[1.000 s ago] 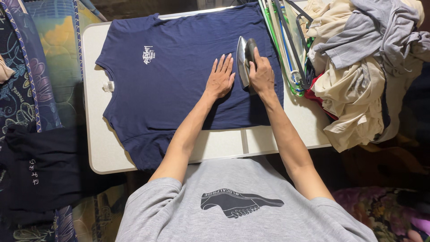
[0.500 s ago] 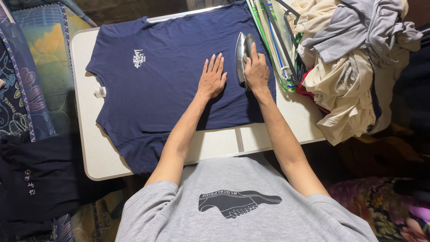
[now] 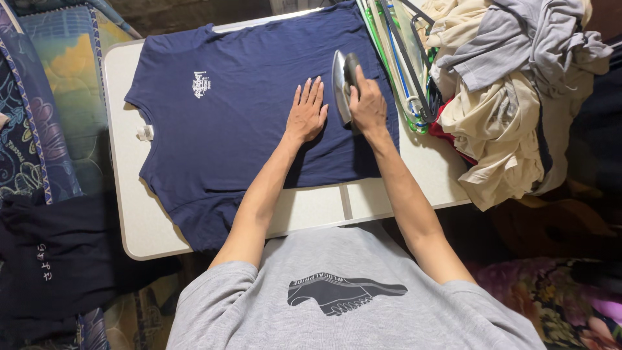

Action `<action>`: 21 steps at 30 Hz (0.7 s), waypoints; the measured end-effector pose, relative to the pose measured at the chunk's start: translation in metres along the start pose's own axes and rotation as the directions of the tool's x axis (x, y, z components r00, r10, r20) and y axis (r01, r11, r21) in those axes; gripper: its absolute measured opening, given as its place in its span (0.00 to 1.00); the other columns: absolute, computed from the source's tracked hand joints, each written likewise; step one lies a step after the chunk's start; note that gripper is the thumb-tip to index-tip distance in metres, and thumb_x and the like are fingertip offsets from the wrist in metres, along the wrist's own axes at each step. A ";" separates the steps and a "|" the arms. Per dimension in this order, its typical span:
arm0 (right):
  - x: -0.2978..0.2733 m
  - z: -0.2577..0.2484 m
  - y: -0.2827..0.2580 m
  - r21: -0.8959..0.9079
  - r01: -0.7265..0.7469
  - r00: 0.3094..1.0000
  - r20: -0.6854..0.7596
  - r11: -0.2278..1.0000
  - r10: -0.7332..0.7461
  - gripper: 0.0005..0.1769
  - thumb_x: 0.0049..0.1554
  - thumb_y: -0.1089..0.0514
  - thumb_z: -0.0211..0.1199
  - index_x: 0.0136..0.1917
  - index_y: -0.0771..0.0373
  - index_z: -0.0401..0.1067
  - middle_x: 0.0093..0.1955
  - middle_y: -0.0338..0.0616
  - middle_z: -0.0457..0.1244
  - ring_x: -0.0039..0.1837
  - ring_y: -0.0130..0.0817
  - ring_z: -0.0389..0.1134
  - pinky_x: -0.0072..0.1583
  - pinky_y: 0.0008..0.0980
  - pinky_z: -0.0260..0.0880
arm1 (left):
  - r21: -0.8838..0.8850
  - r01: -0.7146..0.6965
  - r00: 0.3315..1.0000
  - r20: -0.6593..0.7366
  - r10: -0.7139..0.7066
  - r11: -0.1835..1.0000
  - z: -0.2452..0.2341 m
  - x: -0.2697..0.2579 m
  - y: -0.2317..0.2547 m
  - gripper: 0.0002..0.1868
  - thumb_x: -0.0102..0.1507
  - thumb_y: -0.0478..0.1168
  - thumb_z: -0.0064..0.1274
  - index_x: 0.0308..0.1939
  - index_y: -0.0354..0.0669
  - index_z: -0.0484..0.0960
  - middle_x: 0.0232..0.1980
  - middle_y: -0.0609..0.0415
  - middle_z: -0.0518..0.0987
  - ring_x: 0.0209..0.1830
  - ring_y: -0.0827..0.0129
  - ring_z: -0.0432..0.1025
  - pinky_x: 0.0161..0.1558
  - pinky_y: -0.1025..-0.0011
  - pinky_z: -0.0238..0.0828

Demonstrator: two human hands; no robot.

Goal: The person irons a dark blue t-shirt laid flat on a white table. They use a handheld iron to smooth the fabric, moving it back and forth across the shirt's surface while occasionally adjusting the shirt with their other hand.

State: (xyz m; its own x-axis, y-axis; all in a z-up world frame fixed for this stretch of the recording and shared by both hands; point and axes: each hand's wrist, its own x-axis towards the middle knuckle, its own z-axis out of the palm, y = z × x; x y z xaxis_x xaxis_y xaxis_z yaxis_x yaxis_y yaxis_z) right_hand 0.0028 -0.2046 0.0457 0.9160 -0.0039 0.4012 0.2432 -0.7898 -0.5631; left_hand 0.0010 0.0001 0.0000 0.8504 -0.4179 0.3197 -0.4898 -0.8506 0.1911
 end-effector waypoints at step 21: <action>-0.010 -0.044 0.044 -0.065 0.169 0.985 0.048 0.983 -0.166 0.32 0.63 0.60 0.61 0.79 0.59 0.61 0.52 0.57 0.65 0.52 0.54 0.69 0.55 0.48 0.70 | -0.012 0.002 1.000 0.009 -0.002 1.000 0.005 0.004 -0.004 0.33 0.73 0.49 0.37 0.77 0.30 0.57 0.82 0.43 0.52 0.83 0.51 0.44 0.78 0.49 0.38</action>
State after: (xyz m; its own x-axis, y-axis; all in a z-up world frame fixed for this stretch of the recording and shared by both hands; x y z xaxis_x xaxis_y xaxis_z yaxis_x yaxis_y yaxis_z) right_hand -0.0093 -0.2660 0.0486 0.8769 0.1568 0.4544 0.3737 -0.8171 -0.4390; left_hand 0.0068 -0.0001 -0.0046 0.8529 -0.4192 0.3111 -0.4905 -0.8476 0.2024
